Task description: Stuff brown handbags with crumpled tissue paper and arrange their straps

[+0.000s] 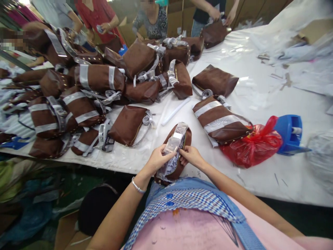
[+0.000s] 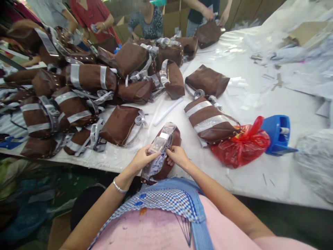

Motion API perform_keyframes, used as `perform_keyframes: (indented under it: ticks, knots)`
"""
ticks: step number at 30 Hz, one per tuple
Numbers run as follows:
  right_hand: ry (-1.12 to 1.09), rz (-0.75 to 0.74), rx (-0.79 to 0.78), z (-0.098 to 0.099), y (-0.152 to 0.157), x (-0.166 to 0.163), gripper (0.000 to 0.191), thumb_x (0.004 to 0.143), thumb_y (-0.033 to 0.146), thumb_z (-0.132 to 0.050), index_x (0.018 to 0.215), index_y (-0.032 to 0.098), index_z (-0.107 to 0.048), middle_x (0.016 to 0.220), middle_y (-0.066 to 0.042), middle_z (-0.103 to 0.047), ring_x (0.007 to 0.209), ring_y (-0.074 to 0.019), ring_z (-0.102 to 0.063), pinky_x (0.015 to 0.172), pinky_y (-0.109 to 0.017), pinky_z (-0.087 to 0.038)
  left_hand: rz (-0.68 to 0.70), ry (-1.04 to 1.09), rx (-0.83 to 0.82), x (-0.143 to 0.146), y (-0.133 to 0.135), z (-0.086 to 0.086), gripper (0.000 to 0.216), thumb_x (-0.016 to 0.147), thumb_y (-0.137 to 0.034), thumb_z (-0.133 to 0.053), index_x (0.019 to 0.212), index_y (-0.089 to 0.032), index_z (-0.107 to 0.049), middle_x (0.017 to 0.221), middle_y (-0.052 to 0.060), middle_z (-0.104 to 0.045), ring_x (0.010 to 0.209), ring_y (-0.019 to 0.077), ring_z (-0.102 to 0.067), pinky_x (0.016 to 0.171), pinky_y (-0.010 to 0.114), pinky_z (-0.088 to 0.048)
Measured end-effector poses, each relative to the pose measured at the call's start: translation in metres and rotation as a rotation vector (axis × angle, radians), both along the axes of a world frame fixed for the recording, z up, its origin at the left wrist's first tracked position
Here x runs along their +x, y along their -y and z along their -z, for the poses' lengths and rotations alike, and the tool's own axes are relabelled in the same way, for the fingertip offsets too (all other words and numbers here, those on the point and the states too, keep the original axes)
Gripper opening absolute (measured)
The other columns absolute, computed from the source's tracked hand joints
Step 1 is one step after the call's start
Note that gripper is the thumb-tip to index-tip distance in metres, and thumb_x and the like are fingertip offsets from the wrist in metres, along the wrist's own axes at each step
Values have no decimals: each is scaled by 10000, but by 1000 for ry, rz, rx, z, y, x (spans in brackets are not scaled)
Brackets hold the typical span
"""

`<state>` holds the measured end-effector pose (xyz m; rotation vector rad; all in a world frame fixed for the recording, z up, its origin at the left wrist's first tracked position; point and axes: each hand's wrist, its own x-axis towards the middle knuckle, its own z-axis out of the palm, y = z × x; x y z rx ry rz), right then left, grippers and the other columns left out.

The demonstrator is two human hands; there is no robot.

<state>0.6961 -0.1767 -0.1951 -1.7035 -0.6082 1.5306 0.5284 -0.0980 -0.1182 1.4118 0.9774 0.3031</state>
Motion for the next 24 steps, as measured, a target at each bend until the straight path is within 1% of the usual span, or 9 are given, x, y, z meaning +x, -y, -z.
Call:
perform_keyframes:
  ticks: [3, 6, 8, 10, 13, 16, 19, 22, 24]
  knots:
    - [20, -11, 0, -4, 1, 4, 278, 953, 312, -559, 712, 194, -486, 495, -4, -648, 407, -158, -638, 366, -215, -526, -231, 140, -44, -6, -14, -6, 422, 759, -442, -754, 1056, -152, -677, 759, -3, -672, 629, 102, -564, 572, 191, -420]
    - [4, -31, -14, -6, 0, 2, 287, 968, 315, -528, 712, 192, -483, 529, -23, -667, 436, -170, -656, 386, -238, -546, -405, 226, -29, -18, -31, -1, 390, 734, -430, -780, 977, -142, -680, 727, -21, -655, 579, 70, -523, 566, 179, -414]
    - [-13, -44, -18, -8, -2, -1, 303, 977, 344, -509, 716, 193, -476, 547, -30, -673, 446, -175, -661, 399, -253, -555, -410, 255, -83, -25, -36, 6, 440, 715, -428, -800, 1023, -143, -665, 827, 10, -707, 668, 97, -607, 656, 203, -476]
    - [-34, -62, -12, -10, -2, -4, 335, 983, 404, -487, 721, 196, -472, 569, -34, -679, 476, -180, -674, 435, -272, -573, -386, 277, -123, -30, -36, 12, 541, 718, -425, -804, 1151, -152, -627, 969, 55, -737, 837, 157, -678, 795, 265, -520]
    - [-66, -134, 87, -17, 5, -8, 383, 966, 503, -482, 738, 195, -488, 630, -40, -694, 554, -187, -697, 520, -296, -592, -373, 303, -104, -35, -30, 15, 652, 748, -418, -787, 1299, -160, -553, 1095, 95, -732, 1021, 216, -679, 933, 332, -511]
    - [101, -358, 370, -25, 19, -14, 365, 920, 528, -562, 823, 178, -599, 781, -48, -729, 714, -184, -708, 694, -305, -586, -374, 307, -59, -43, -22, 13, 713, 772, -415, -768, 1383, -179, -486, 1201, 118, -697, 1110, 242, -656, 986, 362, -505]
    - [440, -692, 638, -30, 27, -25, 355, 898, 501, -619, 1063, 194, -680, 1024, -73, -727, 951, -208, -671, 863, -327, -524, -378, 265, 26, -55, -8, 13, 688, 846, -452, -683, 1433, -204, -424, 1308, 127, -636, 1177, 249, -625, 1014, 383, -503]
    - [759, -914, 718, -33, 23, -39, 469, 896, 521, -611, 1223, 186, -627, 1110, -117, -691, 1023, -250, -620, 861, -366, -489, -495, 84, 247, -70, 19, 24, 564, 921, -487, -562, 1401, -208, -462, 1376, 122, -576, 1259, 244, -563, 1078, 398, -454]
    - [913, -1004, 712, -35, 16, -49, 459, 904, 508, -601, 1211, 168, -616, 1059, -117, -684, 982, -258, -607, 821, -370, -474, -601, -143, 427, -80, 42, 37, 537, 887, -497, -608, 1321, -189, -538, 1367, 133, -562, 1302, 268, -510, 1126, 436, -401]
